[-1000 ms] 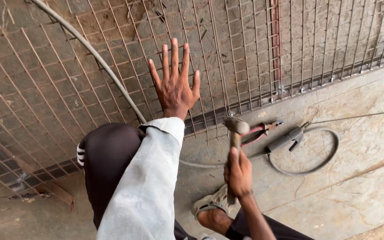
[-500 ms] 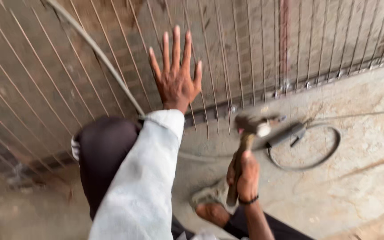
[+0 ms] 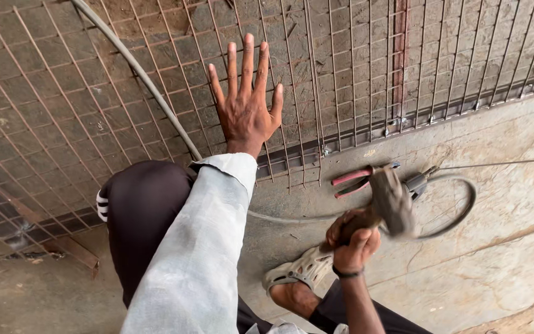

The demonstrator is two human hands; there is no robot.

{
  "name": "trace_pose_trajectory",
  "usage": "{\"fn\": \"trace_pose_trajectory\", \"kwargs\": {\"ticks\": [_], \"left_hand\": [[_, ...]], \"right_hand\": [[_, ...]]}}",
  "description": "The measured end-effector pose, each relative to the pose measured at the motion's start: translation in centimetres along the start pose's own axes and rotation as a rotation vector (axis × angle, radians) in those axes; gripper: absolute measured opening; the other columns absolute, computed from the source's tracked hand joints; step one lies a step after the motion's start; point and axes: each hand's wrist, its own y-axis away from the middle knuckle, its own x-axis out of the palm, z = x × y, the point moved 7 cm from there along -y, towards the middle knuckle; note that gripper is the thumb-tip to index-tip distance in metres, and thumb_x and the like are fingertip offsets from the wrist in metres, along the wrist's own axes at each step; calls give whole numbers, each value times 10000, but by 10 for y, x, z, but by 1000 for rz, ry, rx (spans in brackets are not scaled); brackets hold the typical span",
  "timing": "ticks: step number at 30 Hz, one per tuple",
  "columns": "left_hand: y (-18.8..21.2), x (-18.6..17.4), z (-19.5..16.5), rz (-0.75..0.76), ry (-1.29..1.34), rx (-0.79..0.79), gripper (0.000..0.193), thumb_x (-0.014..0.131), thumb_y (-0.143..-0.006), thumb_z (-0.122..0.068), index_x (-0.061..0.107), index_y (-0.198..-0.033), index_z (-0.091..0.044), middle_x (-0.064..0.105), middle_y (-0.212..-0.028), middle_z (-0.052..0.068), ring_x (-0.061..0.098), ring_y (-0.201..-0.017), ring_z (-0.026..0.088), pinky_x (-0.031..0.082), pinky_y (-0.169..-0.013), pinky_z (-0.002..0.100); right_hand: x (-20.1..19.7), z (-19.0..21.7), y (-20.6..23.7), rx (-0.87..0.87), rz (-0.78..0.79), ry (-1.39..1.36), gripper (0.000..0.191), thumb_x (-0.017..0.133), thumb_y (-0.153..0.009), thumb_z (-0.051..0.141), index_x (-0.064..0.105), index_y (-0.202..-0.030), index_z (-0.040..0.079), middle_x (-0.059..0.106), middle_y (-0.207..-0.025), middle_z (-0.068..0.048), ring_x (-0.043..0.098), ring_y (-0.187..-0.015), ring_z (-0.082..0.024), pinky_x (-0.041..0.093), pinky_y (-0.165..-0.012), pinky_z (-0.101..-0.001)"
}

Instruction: The person aligns a metal mesh panel with a metal frame using pliers and a hammer, then welds the intersections using a welding torch. The person repeatedly positions the mesh, taps it into place, and applies welds along the frame.

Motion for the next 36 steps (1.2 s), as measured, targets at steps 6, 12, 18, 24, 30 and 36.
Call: {"fn": "trace_pose_trajectory", "kwargs": {"ticks": [6, 12, 18, 24, 30, 36], "left_hand": [[-2, -2, -2, 16, 22, 5, 651, 425, -1114, -530, 233, -1678, -267, 146, -1743, 12, 148, -1620, 291, 45, -1311, 617], [-4, -5, -1, 25, -9, -12, 626, 403, -1114, -523, 239, -1666, -278, 163, -1733, -11, 154, -1615, 279, 50, -1315, 603], [-5, -12, -5, -38, 9, 20, 637, 417, -1115, -511, 239, -1675, -263, 164, -1743, -10, 162, -1623, 274, 61, -1321, 605], [0, -12, -4, -15, 22, -10, 620, 415, -1119, -501, 254, -1668, -262, 185, -1736, -13, 171, -1618, 268, 69, -1317, 599], [-3, -13, -2, 33, 16, 27, 639, 387, -1147, -492, 229, -1691, -197, 175, -1754, 36, 168, -1630, 273, 78, -1323, 588], [-4, -13, -4, 60, -5, 15, 646, 367, -1124, -498, 210, -1683, -214, 148, -1748, 9, 163, -1621, 260, 76, -1315, 588]], "right_hand": [[13, -34, 9, 445, 62, 468, 561, 445, -978, 613, 559, -824, 86, 517, -521, -20, 496, -407, -128, 395, -364, -288], [28, -2, -12, 24, 101, 225, 585, 444, -1049, 615, 523, -796, 93, 488, -574, 17, 494, -431, -89, 381, -381, -244], [18, -25, -23, 476, 14, 265, 472, 503, -1002, 520, 519, -850, 74, 472, -540, 6, 441, -411, -99, 351, -365, -259], [60, 27, -72, 110, 130, 219, 504, 531, -1093, 504, 571, -964, 18, 533, -717, -20, 475, -572, -99, 388, -481, -266], [71, 45, -80, 350, 110, 323, 486, 471, -1013, 519, 516, -837, 67, 490, -528, 3, 471, -398, -102, 374, -352, -289], [101, 77, -109, -72, 201, 489, 569, 417, -1121, 534, 521, -777, 93, 507, -586, 34, 485, -493, -66, 373, -460, -277]]}}
